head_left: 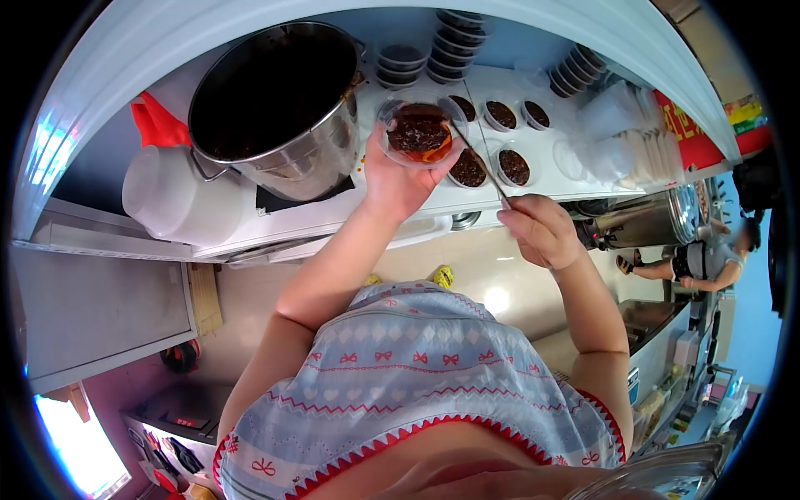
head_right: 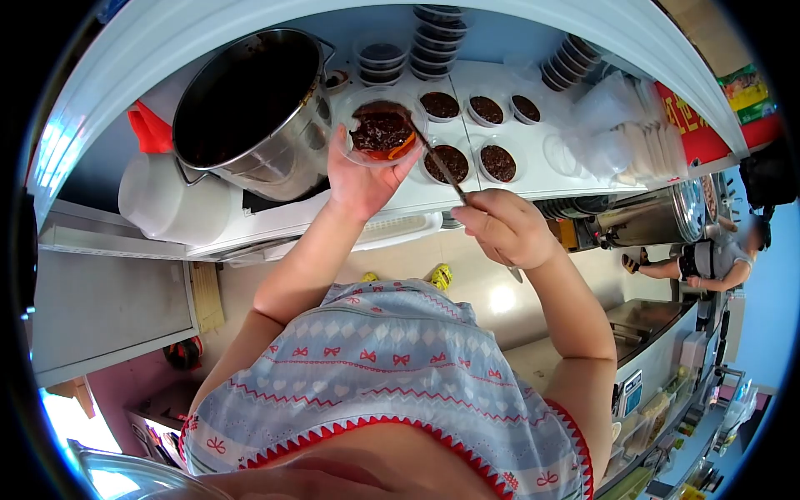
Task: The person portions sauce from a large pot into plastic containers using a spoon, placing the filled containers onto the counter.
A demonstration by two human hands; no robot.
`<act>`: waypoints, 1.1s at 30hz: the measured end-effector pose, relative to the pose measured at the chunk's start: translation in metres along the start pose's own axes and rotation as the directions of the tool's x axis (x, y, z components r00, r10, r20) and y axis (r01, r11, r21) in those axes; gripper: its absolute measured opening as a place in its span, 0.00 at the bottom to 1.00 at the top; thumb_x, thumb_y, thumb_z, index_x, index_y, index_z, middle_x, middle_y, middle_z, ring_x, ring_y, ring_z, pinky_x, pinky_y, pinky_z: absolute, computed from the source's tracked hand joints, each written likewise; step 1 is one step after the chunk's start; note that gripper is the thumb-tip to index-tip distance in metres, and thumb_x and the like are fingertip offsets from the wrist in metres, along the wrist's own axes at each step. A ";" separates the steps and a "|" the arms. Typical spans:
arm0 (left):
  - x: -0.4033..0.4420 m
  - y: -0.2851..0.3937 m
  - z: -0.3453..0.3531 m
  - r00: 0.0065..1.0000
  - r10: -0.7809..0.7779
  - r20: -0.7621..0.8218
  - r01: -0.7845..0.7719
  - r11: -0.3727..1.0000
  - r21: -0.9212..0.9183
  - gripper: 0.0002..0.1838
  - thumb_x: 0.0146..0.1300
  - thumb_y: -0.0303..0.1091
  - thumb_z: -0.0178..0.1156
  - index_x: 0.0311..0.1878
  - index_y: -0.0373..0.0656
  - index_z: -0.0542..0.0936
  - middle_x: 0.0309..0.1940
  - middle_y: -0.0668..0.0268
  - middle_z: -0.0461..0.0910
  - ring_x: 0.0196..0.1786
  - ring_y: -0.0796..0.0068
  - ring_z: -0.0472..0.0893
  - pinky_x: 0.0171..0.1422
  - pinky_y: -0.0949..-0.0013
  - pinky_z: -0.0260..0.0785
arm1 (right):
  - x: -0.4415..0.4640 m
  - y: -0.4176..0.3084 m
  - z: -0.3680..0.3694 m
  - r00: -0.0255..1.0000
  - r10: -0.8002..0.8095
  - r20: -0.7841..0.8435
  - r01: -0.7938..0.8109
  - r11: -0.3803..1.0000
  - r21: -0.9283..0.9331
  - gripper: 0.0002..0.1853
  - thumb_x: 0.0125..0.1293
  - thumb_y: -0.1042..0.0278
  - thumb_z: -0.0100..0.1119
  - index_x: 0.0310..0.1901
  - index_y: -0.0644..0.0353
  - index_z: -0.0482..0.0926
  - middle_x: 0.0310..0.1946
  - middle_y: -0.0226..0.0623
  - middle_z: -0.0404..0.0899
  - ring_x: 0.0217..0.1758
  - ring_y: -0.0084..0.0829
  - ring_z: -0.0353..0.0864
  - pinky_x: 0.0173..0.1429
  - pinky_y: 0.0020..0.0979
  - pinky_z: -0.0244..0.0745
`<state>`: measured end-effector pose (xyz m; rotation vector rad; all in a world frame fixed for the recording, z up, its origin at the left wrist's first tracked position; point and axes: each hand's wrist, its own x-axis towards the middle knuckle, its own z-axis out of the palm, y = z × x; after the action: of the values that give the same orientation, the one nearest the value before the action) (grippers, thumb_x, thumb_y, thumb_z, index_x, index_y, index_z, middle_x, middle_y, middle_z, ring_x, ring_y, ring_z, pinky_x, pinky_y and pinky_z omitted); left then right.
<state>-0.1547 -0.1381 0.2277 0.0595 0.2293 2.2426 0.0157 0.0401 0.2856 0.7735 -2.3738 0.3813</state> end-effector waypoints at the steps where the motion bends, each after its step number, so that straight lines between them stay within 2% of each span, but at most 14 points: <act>1: 0.000 -0.001 -0.004 1.000 0.023 0.014 -0.024 1.000 0.004 0.28 0.73 0.58 0.37 0.62 0.47 0.70 0.57 0.59 0.76 0.60 0.55 0.76 0.68 0.51 0.70 | -0.002 0.000 0.002 0.999 0.001 0.036 -0.002 1.000 0.015 0.21 0.46 0.81 0.67 0.46 0.60 0.81 0.38 0.42 0.79 0.33 0.38 0.81 0.35 0.33 0.79; 3: 0.005 0.000 -0.009 0.998 0.052 0.043 -0.053 0.999 0.011 0.28 0.74 0.57 0.36 0.62 0.46 0.70 0.57 0.59 0.76 0.60 0.56 0.76 0.68 0.51 0.69 | 0.003 -0.001 0.001 1.000 0.009 0.029 -0.009 1.000 0.001 0.21 0.45 0.80 0.67 0.46 0.60 0.81 0.38 0.41 0.79 0.33 0.38 0.81 0.35 0.33 0.79; 5: 0.005 0.001 -0.013 1.000 0.006 0.020 -0.006 1.000 0.005 0.35 0.71 0.62 0.34 0.68 0.47 0.68 0.64 0.60 0.72 0.66 0.54 0.72 0.72 0.49 0.65 | 0.007 -0.004 0.002 0.999 0.027 0.023 -0.027 1.000 -0.008 0.22 0.45 0.80 0.68 0.47 0.59 0.81 0.37 0.40 0.79 0.33 0.37 0.81 0.36 0.32 0.79; 10: 0.001 0.000 -0.012 0.999 0.000 -0.046 -0.001 1.000 -0.020 0.35 0.71 0.63 0.34 0.68 0.48 0.68 0.65 0.60 0.72 0.67 0.54 0.71 0.72 0.49 0.65 | 0.004 -0.009 0.003 0.999 0.018 -0.027 -0.018 1.000 -0.018 0.22 0.44 0.79 0.68 0.46 0.59 0.82 0.37 0.40 0.79 0.33 0.36 0.81 0.35 0.32 0.79; 12: 0.003 0.004 -0.011 1.000 0.014 0.017 -0.014 0.999 0.029 0.35 0.71 0.62 0.33 0.68 0.47 0.68 0.65 0.59 0.72 0.68 0.54 0.71 0.73 0.48 0.64 | 0.002 -0.004 0.008 1.000 -0.020 0.005 0.020 1.000 -0.014 0.22 0.43 0.79 0.68 0.46 0.59 0.82 0.37 0.39 0.79 0.33 0.35 0.81 0.34 0.31 0.78; 13: 0.005 0.005 -0.006 0.999 0.016 0.028 -0.017 0.999 0.034 0.35 0.71 0.62 0.33 0.68 0.47 0.68 0.65 0.59 0.72 0.68 0.54 0.71 0.73 0.48 0.64 | 0.004 -0.004 0.006 1.000 -0.028 0.000 0.028 0.999 -0.023 0.22 0.43 0.79 0.68 0.46 0.59 0.82 0.37 0.39 0.79 0.33 0.35 0.81 0.34 0.31 0.78; 15: 0.002 0.005 -0.001 0.999 0.019 -0.041 -0.020 1.000 -0.024 0.26 0.74 0.56 0.37 0.58 0.47 0.72 0.57 0.59 0.76 0.61 0.57 0.75 0.68 0.47 0.69 | 0.006 -0.008 0.002 0.999 0.018 -0.046 -0.019 0.999 -0.031 0.21 0.44 0.79 0.68 0.45 0.60 0.82 0.37 0.39 0.79 0.33 0.36 0.81 0.34 0.32 0.78; 16: 0.001 0.004 -0.005 0.999 0.018 -0.049 -0.020 0.999 -0.027 0.26 0.74 0.56 0.37 0.58 0.47 0.72 0.57 0.59 0.76 0.61 0.57 0.75 0.68 0.47 0.69 | 0.006 -0.009 0.002 0.999 0.022 -0.042 -0.023 0.999 -0.024 0.21 0.44 0.79 0.68 0.45 0.60 0.82 0.37 0.39 0.79 0.33 0.36 0.81 0.34 0.32 0.78; 18: 0.003 0.005 -0.011 0.999 -0.010 0.047 0.011 0.999 -0.040 0.34 0.72 0.61 0.32 0.67 0.46 0.68 0.64 0.57 0.72 0.67 0.55 0.71 0.73 0.49 0.64 | 0.007 -0.008 0.003 0.999 0.040 -0.001 -0.040 0.998 -0.039 0.21 0.44 0.80 0.66 0.45 0.60 0.82 0.36 0.39 0.80 0.32 0.36 0.81 0.34 0.32 0.78; 21: 0.003 0.003 -0.010 0.999 0.032 -0.021 -0.031 0.999 0.032 0.34 0.73 0.61 0.32 0.66 0.45 0.69 0.64 0.57 0.72 0.67 0.55 0.72 0.73 0.49 0.64 | 0.009 -0.013 -0.002 0.997 0.044 -0.064 -0.045 0.999 -0.003 0.22 0.44 0.81 0.66 0.46 0.60 0.81 0.37 0.39 0.79 0.33 0.36 0.81 0.34 0.32 0.78; 25: 0.000 0.004 -0.008 1.000 0.008 0.030 -0.008 1.000 -0.019 0.26 0.74 0.55 0.36 0.61 0.48 0.71 0.58 0.59 0.75 0.62 0.56 0.74 0.70 0.49 0.67 | 0.005 -0.011 0.005 0.999 0.036 -0.034 -0.037 0.999 -0.022 0.22 0.45 0.82 0.65 0.46 0.60 0.81 0.37 0.40 0.80 0.33 0.36 0.81 0.35 0.31 0.78; 27: 0.001 0.005 -0.003 0.999 0.024 -0.045 -0.026 0.999 -0.024 0.26 0.74 0.55 0.36 0.60 0.47 0.71 0.58 0.60 0.75 0.61 0.55 0.75 0.69 0.49 0.68 | 0.006 -0.013 0.000 0.995 0.057 -0.083 -0.056 0.998 0.026 0.21 0.47 0.83 0.64 0.47 0.61 0.81 0.38 0.40 0.79 0.34 0.36 0.81 0.34 0.31 0.77; 31: 0.000 0.005 -0.006 1.000 0.008 0.026 -0.008 1.000 -0.002 0.26 0.74 0.54 0.36 0.61 0.47 0.71 0.59 0.59 0.75 0.61 0.54 0.75 0.70 0.48 0.68 | 0.008 -0.013 0.002 0.996 0.081 -0.038 -0.081 0.997 0.011 0.18 0.50 0.85 0.61 0.46 0.63 0.81 0.36 0.41 0.81 0.32 0.36 0.80 0.33 0.31 0.76; 33: 0.000 0.006 -0.006 1.000 0.013 -0.019 -0.012 0.998 0.065 0.34 0.73 0.59 0.31 0.66 0.43 0.69 0.63 0.57 0.73 0.66 0.55 0.73 0.73 0.49 0.65 | 0.008 -0.013 0.000 0.990 0.105 -0.095 -0.101 0.994 0.044 0.17 0.52 0.86 0.60 0.46 0.63 0.81 0.37 0.42 0.81 0.32 0.36 0.81 0.34 0.30 0.76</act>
<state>-0.1599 -0.1424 0.2224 0.0742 0.3135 2.2487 0.0189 0.0261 0.2914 0.6363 -2.3267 0.4987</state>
